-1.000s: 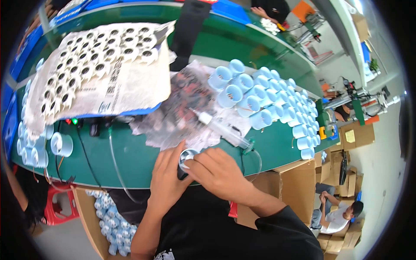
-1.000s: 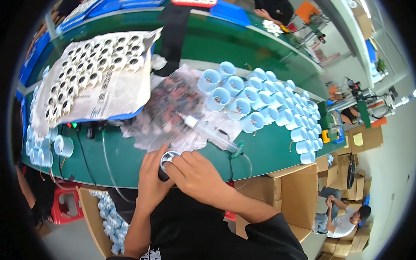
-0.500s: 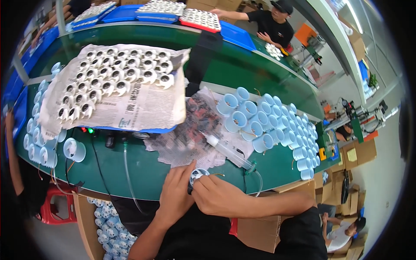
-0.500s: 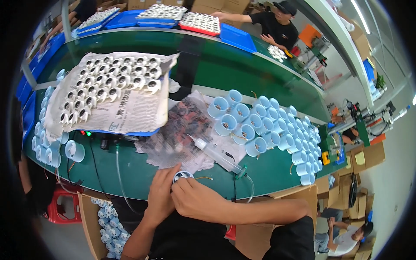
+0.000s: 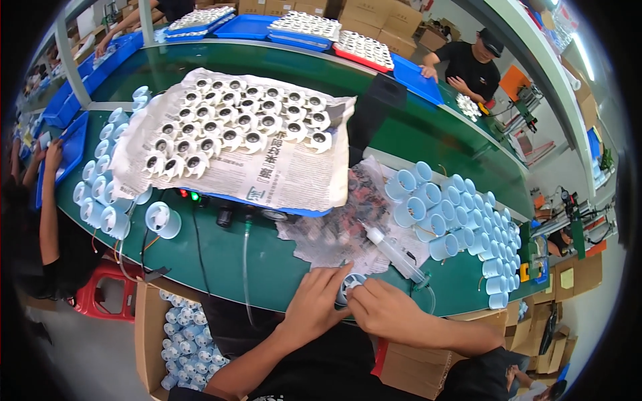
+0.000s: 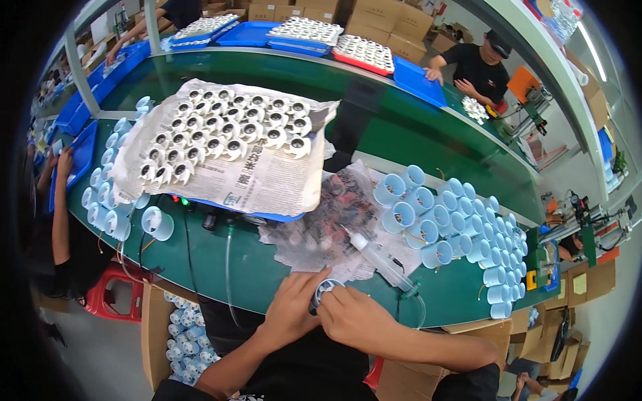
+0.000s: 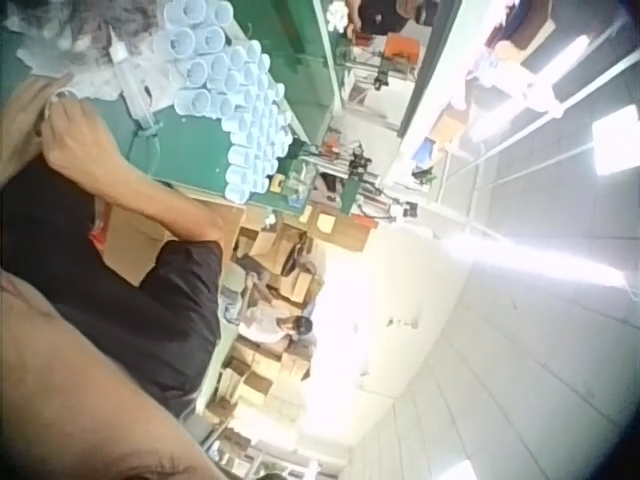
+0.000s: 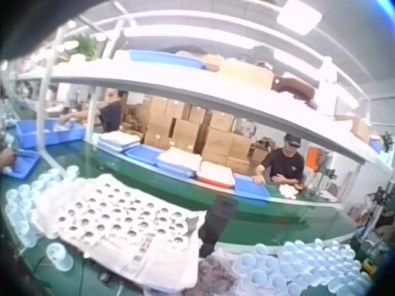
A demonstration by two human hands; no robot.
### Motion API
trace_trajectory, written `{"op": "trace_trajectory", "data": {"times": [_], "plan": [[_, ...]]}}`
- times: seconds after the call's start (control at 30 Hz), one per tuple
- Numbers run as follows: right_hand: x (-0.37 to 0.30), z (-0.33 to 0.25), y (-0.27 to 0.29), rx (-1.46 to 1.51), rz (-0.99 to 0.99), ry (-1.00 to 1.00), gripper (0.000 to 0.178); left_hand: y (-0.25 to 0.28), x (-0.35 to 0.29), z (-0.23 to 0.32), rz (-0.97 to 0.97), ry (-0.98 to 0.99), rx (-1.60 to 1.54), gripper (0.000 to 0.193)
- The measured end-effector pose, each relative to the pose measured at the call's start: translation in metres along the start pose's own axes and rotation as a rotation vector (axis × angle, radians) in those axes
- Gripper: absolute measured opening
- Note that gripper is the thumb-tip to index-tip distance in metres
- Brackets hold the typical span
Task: The person assembles electronic components by inserting them into plastic housings and applying adhesive paste with a dispensing syringe.
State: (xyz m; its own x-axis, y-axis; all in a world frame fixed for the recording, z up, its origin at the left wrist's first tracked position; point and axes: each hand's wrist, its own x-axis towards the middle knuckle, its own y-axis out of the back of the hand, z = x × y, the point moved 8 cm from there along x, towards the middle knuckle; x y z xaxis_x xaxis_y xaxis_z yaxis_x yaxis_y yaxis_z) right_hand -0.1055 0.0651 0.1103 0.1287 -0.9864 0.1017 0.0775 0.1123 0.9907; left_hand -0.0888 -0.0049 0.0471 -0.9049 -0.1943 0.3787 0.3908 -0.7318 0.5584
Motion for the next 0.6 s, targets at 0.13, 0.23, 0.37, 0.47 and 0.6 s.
{"op": "trace_trajectory", "data": {"times": [0.13, 0.23, 0.37, 0.47, 0.6], "plan": [[0.003, 0.002, 0.003, -0.055, -0.083, -0.019, 0.021, -0.002, 0.002, -0.002, 0.005, 0.033, -0.001, 0.075], [0.002, -0.003, -0.002, -0.052, -0.059, 0.017, 0.02, -0.004, -0.001, -0.003, -0.006, 0.038, -0.015, 0.078], [-0.002, -0.011, -0.005, -0.082, -0.061, 0.024, 0.02, -0.004, -0.009, -0.001, 0.002, 0.02, -0.016, 0.082], [-0.004, 0.006, -0.003, 0.244, -0.006, -0.17, 0.034, -0.006, -0.009, -0.001, -0.018, 0.0, -0.006, 0.083], [-0.015, 0.033, 0.01, 0.442, 0.075, -0.323, 0.037, -0.008, -0.005, -0.009, -0.006, 0.035, -0.031, 0.08]]}}
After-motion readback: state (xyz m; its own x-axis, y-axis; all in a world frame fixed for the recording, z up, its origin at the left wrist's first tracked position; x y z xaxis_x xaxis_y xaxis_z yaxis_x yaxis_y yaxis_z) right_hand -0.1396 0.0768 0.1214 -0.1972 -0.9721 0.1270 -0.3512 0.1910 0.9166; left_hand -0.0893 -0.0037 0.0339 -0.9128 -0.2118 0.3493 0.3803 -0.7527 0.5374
